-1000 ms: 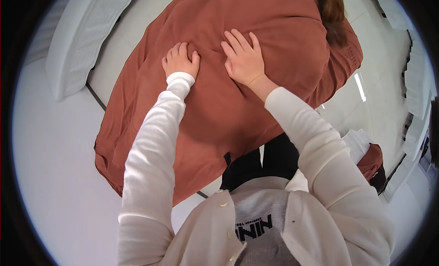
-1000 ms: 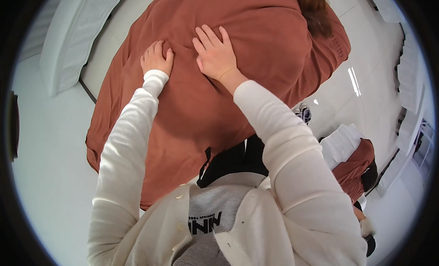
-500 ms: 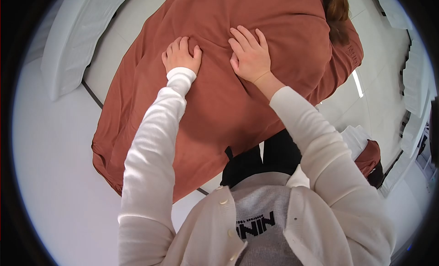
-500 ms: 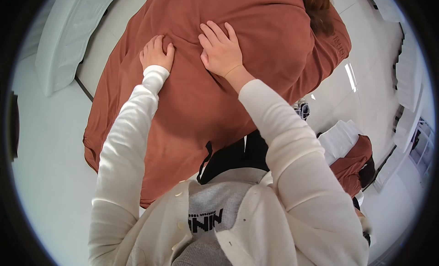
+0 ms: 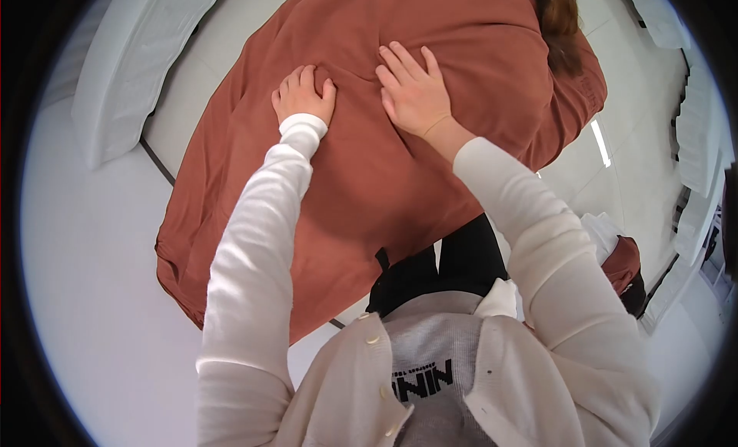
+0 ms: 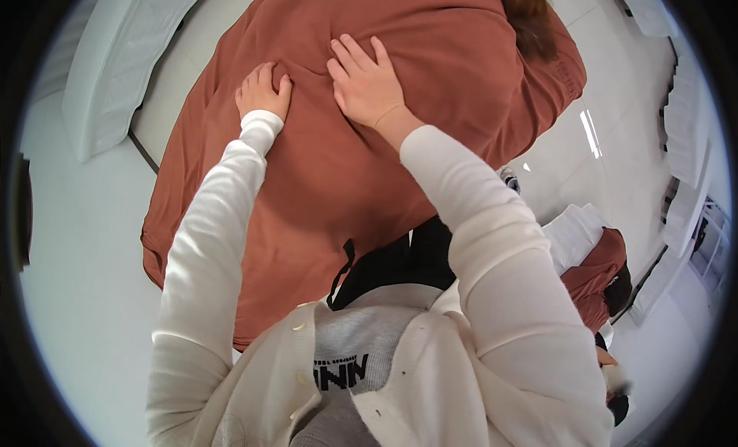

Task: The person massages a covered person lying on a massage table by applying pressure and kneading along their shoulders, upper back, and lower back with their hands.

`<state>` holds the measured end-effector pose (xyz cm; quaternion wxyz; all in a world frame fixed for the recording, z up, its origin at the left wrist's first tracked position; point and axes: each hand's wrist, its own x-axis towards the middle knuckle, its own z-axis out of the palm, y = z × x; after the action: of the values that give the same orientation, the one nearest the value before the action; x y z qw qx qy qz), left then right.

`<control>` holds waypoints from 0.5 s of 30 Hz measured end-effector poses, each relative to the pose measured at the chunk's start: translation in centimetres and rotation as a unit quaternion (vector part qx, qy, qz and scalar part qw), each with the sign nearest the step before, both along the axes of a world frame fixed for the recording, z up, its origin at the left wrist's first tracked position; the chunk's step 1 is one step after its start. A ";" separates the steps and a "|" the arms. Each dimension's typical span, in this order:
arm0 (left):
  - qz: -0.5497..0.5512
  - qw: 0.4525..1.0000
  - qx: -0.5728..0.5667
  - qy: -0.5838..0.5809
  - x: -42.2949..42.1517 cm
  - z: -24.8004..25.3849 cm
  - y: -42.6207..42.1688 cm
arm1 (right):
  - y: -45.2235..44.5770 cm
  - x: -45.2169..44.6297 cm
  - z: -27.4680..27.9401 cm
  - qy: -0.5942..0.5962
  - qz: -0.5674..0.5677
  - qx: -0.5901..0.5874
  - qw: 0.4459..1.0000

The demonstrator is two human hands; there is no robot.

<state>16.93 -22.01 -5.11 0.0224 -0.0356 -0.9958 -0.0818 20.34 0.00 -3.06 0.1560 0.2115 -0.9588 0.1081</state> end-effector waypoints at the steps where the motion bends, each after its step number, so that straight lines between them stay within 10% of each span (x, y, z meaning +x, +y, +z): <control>1: 0.001 1.000 -0.002 -0.002 0.1 0.1 0.0 | 0.0 0.4 0.2 -0.007 0.005 0.007 1.000; 8: -0.015 0.999 0.031 0.016 0.5 0.5 0.4 | 6.5 -0.4 2.0 -0.057 0.169 0.023 0.984; 15: -0.003 0.999 0.036 0.017 0.2 0.1 0.4 | 2.1 -0.8 3.6 0.029 -0.025 -0.123 0.992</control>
<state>17.14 -21.63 -4.96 0.0406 -0.0392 -0.9915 -0.1171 19.49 2.14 0.56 0.2109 0.1698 -0.9384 0.2150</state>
